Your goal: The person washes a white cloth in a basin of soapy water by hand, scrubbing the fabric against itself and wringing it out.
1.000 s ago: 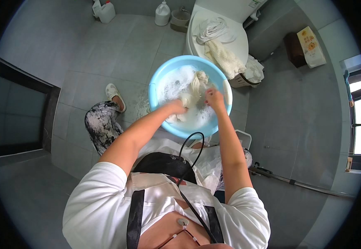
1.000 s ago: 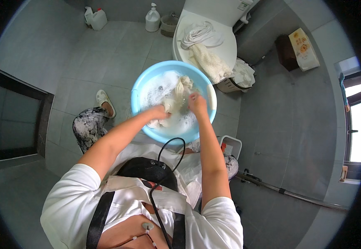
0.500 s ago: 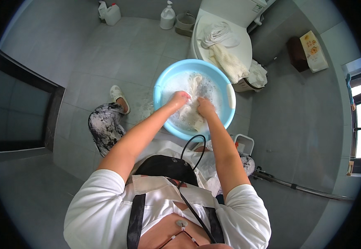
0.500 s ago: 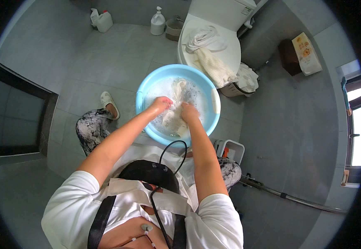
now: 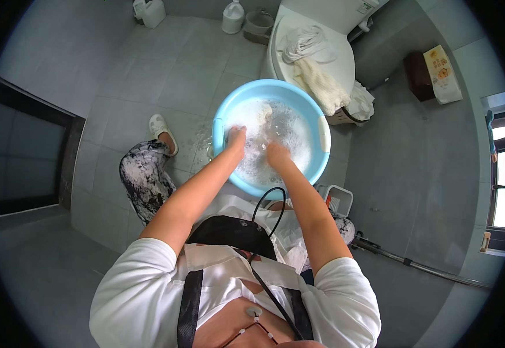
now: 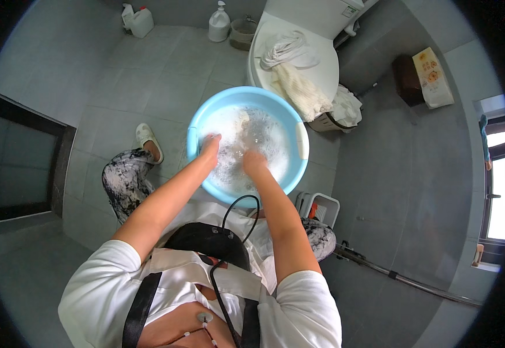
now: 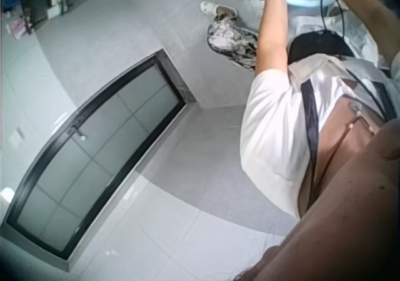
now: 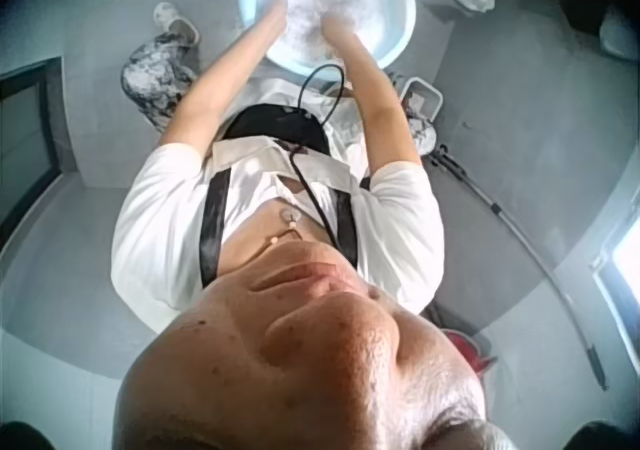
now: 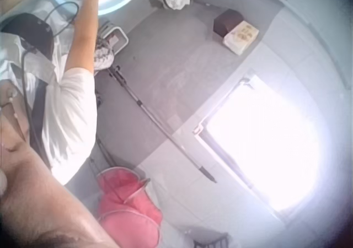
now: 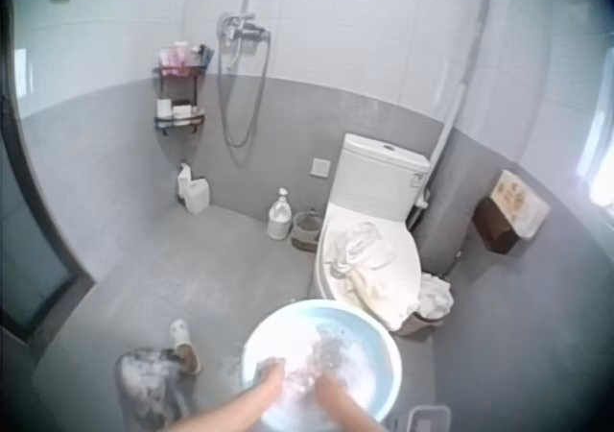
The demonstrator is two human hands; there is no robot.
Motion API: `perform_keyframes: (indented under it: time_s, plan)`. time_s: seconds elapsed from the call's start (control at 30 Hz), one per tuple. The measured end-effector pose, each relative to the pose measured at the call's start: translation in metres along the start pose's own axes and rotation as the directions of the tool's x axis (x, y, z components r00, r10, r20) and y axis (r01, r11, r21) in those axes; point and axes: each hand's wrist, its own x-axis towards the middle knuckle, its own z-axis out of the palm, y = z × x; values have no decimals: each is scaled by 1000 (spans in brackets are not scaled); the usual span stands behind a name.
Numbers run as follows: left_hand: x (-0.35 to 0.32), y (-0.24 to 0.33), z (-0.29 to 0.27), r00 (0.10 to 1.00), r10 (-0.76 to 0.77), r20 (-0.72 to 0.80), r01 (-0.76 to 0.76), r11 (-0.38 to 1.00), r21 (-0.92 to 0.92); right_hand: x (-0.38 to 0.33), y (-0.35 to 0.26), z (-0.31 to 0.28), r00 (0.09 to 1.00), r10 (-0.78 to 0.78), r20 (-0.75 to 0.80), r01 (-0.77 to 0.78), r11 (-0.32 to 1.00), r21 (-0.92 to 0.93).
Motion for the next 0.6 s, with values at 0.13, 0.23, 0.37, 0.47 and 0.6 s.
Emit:
perform_keyframes:
  time_s: [0.13,0.23,0.37,0.47,0.6]
  plan:
    - [2,-2,2,989,-149,21,151,973,-177,2,20,0,981,82,-175,24,847,531]
    - [-9,4,9,923,-271,273,350,886,-305,-34,20,-55,991,12,-132,122,305,944]
    - [-21,19,24,817,-377,436,548,740,-389,-73,8,-104,982,1,-189,189,51,981]
    - [-14,21,30,844,-178,505,456,735,-503,-91,2,-122,950,-69,-304,303,-19,953]
    - [-31,44,29,758,-39,651,442,764,-469,-106,4,-127,883,-125,-453,455,-10,890]
